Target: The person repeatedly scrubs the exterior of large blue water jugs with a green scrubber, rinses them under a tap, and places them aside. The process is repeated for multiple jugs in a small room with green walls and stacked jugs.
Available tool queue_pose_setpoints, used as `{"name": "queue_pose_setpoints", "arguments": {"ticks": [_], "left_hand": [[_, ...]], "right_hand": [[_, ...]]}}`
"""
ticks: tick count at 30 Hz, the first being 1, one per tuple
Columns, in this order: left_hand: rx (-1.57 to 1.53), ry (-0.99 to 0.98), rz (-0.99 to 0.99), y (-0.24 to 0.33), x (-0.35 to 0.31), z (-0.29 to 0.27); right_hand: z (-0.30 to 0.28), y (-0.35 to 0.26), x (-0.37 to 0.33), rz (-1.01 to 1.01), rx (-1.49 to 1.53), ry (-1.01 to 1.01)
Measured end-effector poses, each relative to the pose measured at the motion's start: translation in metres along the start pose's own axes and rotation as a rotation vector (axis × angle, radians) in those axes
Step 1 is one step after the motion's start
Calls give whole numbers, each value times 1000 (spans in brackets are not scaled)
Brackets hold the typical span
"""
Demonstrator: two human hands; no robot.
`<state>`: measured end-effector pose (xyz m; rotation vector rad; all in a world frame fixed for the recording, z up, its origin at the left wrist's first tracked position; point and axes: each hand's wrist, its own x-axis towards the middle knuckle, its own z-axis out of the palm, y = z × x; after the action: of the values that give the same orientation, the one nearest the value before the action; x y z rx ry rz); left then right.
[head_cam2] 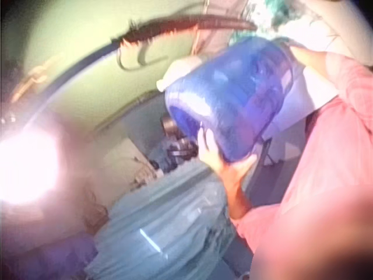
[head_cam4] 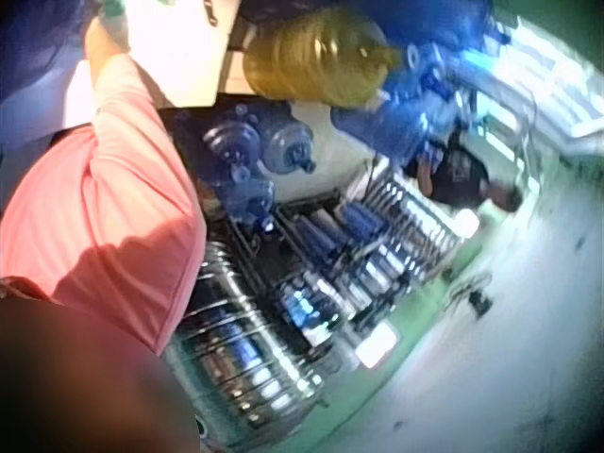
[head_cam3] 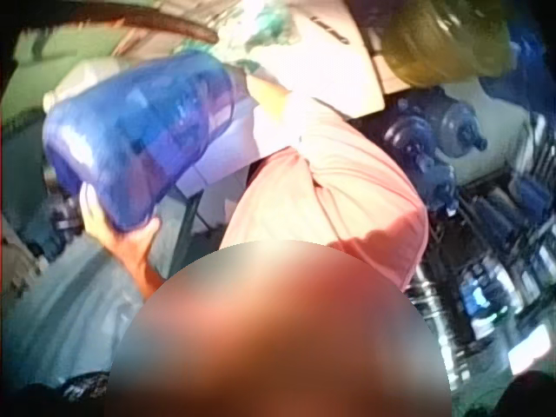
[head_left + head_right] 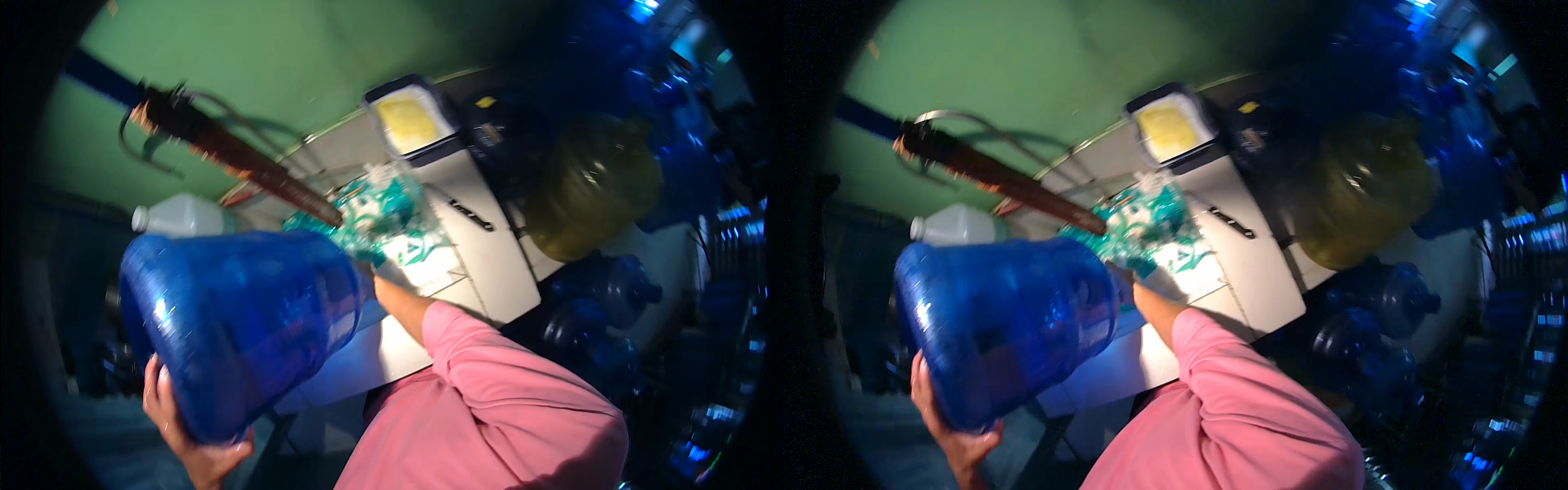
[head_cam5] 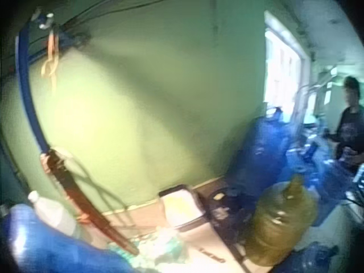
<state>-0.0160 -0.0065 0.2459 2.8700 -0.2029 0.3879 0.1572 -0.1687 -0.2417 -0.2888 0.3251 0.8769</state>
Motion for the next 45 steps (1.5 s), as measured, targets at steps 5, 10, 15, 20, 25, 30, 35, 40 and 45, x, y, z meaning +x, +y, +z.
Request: {"name": "queue_pose_setpoints", "arguments": {"ticks": [5,10,15,20,25,30,35,40,45], "left_hand": [[-279,29,-95,-6,-10,-19],[-364,129,-262,-24,-28,-15],[-717,245,-291,-78,-76,25],[417,568,221,-94,-132,83],[-869,-383,275,-6,-64,163],[-957,-643,823,160,13,264],[-503,-496,992,295,31,382],[-138,-596,960,322,20,445],[-32,-735,977,319,18,456]], "right_hand": [[5,-15,-27,-118,82,61],[37,-67,-87,-295,-240,324],[83,-130,-157,-693,-811,549],[89,-178,-234,-902,-633,366],[137,-246,-477,-1908,-1932,874],[265,-226,-798,-1989,-1778,1264],[324,-220,-907,-1769,-1821,2256],[237,-330,-934,-1676,-1707,2577],[66,-472,-923,-1724,-1500,2733]]}}
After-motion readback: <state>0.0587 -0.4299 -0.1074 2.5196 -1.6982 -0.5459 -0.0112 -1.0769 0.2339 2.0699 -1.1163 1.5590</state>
